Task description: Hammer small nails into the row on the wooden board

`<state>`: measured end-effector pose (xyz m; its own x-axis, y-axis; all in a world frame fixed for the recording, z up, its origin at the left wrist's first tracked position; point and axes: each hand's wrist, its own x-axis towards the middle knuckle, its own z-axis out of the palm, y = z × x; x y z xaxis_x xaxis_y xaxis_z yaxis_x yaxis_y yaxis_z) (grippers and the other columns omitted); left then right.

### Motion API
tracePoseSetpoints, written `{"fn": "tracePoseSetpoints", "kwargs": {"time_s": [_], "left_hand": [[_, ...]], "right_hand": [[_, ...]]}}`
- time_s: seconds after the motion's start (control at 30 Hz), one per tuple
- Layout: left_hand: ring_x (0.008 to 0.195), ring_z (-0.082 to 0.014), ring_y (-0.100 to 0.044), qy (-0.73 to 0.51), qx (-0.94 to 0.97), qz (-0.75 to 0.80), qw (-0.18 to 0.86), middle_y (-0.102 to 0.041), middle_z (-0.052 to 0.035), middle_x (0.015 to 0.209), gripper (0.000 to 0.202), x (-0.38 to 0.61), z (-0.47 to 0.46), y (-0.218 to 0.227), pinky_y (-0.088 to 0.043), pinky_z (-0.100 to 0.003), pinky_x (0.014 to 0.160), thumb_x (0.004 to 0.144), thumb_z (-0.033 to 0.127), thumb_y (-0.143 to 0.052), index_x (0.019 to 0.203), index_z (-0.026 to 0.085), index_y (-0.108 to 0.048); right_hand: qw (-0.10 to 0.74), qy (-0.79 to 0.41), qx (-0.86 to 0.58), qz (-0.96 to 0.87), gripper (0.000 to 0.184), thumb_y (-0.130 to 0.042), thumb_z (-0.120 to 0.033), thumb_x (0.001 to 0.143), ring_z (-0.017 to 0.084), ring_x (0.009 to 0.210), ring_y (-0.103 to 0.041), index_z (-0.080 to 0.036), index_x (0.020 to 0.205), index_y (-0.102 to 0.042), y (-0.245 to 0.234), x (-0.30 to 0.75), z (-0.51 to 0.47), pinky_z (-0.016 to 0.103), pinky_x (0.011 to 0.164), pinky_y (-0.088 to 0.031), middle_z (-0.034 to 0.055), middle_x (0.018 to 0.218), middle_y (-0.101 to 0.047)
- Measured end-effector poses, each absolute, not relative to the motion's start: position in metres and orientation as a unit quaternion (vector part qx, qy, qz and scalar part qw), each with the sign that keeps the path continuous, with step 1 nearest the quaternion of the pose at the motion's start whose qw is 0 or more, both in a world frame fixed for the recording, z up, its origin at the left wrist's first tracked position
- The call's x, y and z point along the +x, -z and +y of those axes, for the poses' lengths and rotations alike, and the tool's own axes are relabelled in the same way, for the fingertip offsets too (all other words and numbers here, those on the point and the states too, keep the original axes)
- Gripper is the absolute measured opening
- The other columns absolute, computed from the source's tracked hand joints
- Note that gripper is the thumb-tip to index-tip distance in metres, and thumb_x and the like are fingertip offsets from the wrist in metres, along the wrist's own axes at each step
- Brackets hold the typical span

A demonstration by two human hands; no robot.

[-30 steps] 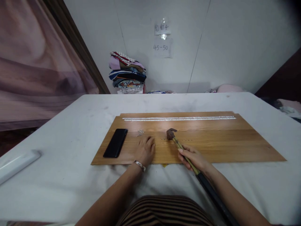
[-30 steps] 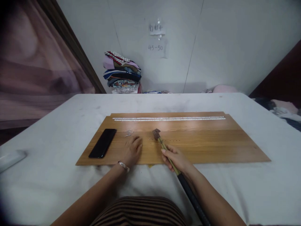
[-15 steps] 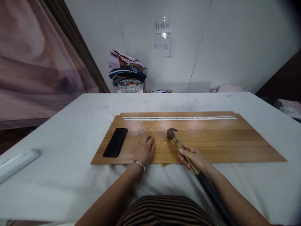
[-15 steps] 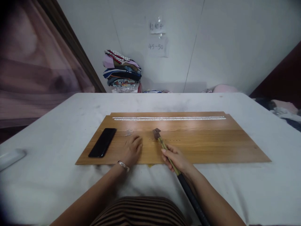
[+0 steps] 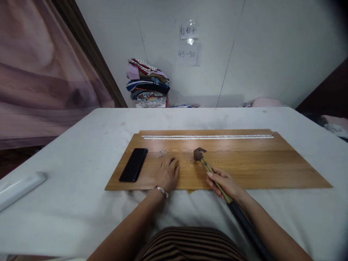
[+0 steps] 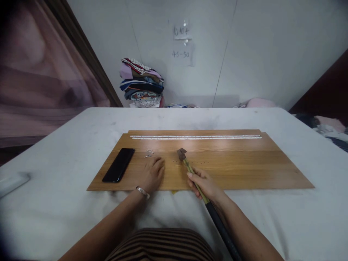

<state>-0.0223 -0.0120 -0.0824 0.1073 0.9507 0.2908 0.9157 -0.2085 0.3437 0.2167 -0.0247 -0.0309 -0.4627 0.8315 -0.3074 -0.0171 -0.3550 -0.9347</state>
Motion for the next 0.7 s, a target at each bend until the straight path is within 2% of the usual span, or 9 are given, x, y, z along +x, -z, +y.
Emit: {"fn": "tracePoseSetpoints", "kwargs": {"time_s": [0.5,0.7], "left_hand": [[0.109,-0.0243,-0.053,-0.228,0.744,0.627,0.03,-0.058,-0.0101,0.116,0.026,-0.0219,-0.012,0.0831,-0.043,-0.042,0.095,0.087,0.022,-0.046,0.109,0.018,-0.059],[0.112,-0.0238,-0.051,-0.224,0.744,0.628,0.04,-0.058,-0.0099,0.117,0.026,-0.022,-0.012,0.0816,-0.042,-0.042,0.097,0.087,0.022,-0.046,0.11,0.018,-0.059]], "right_hand": [[0.298,-0.716,-0.424,-0.468,0.037,-0.061,-0.054,0.075,0.002,0.028,-0.033,-0.02,0.075,-0.047,0.0346,0.2166,-0.0244,0.015,0.026,-0.026,-0.0079,0.055,-0.05],[0.301,-0.714,-0.422,-0.47,0.038,-0.062,-0.054,0.075,0.002,0.028,-0.034,-0.019,0.072,-0.046,0.0321,0.2152,-0.0248,0.015,0.026,-0.026,-0.0081,0.055,-0.05]]}}
